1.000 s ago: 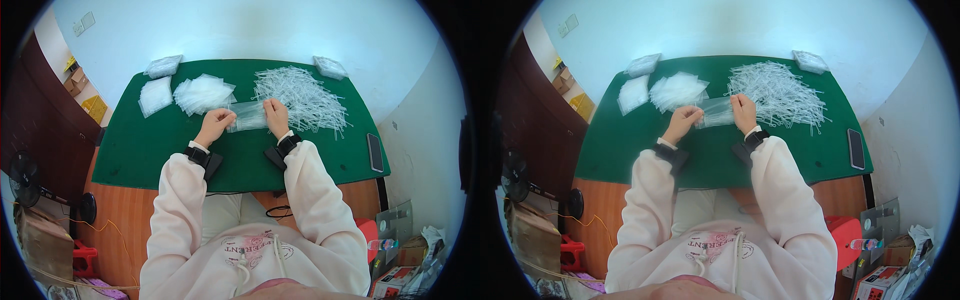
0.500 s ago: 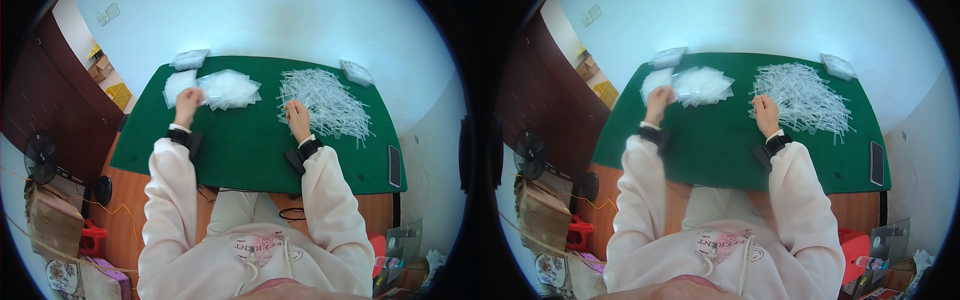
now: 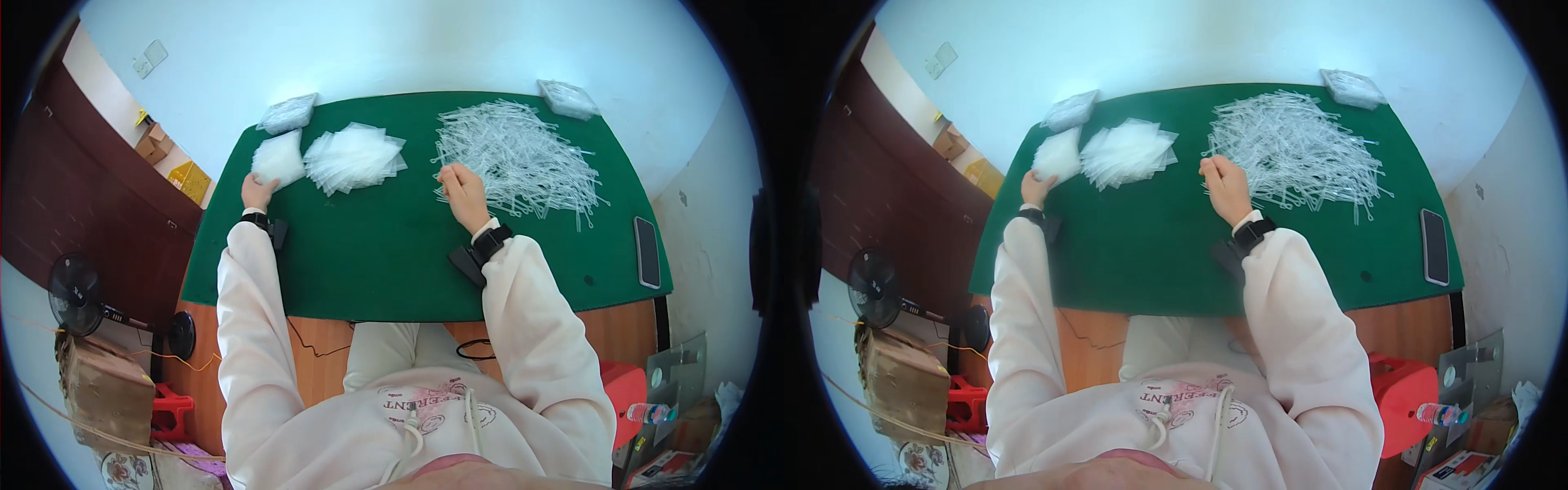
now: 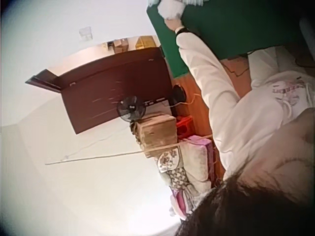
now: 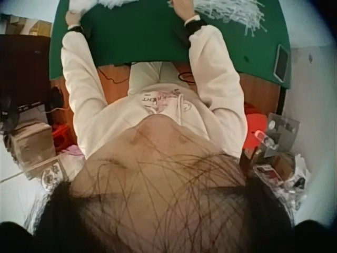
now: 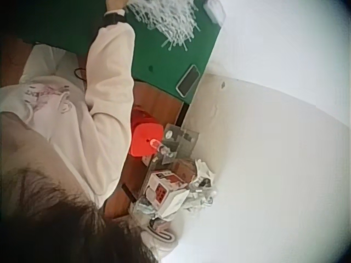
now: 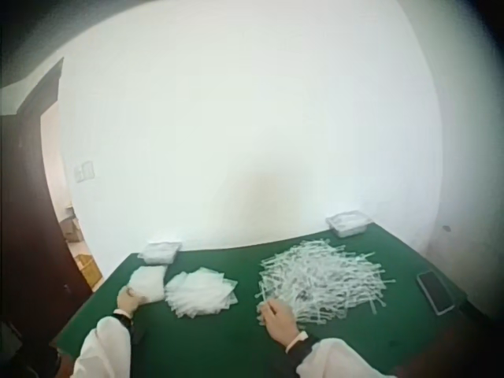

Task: Packaging white plastic ties into small clear plastic bags on a green table.

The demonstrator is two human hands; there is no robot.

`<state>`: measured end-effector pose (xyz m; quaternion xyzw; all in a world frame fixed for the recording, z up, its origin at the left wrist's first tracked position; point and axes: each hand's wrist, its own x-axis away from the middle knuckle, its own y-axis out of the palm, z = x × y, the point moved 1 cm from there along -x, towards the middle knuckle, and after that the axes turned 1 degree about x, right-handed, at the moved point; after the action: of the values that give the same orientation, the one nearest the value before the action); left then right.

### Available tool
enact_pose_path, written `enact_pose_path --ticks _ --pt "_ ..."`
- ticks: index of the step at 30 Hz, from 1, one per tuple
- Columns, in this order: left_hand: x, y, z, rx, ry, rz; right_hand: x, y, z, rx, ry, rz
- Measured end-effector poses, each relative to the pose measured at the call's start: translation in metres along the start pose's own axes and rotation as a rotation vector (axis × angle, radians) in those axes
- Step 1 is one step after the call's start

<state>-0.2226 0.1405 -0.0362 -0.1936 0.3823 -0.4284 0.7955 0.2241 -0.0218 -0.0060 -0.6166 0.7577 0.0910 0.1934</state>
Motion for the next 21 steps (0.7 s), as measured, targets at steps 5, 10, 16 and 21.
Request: enact_pose_path --ticks 5,10,16,21 --pt "-0.003 -0.017 0.005 -0.302 -0.1 -0.024 -0.013 -0.015 0.001 0.72 -0.212 0.081" --pt "0.017 -0.013 0.042 -0.391 -0.173 0.039 -0.011 -0.043 0.011 1.301 0.127 0.095" --pt "0.027 -0.01 0.094 -0.23 0.173 0.257 -0.016 -0.047 0.023 1.255 0.317 -0.043" --pt "0.071 0.012 0.167 0.174 0.516 0.278 -0.015 -0.041 0.021 1.296 0.327 -0.09"
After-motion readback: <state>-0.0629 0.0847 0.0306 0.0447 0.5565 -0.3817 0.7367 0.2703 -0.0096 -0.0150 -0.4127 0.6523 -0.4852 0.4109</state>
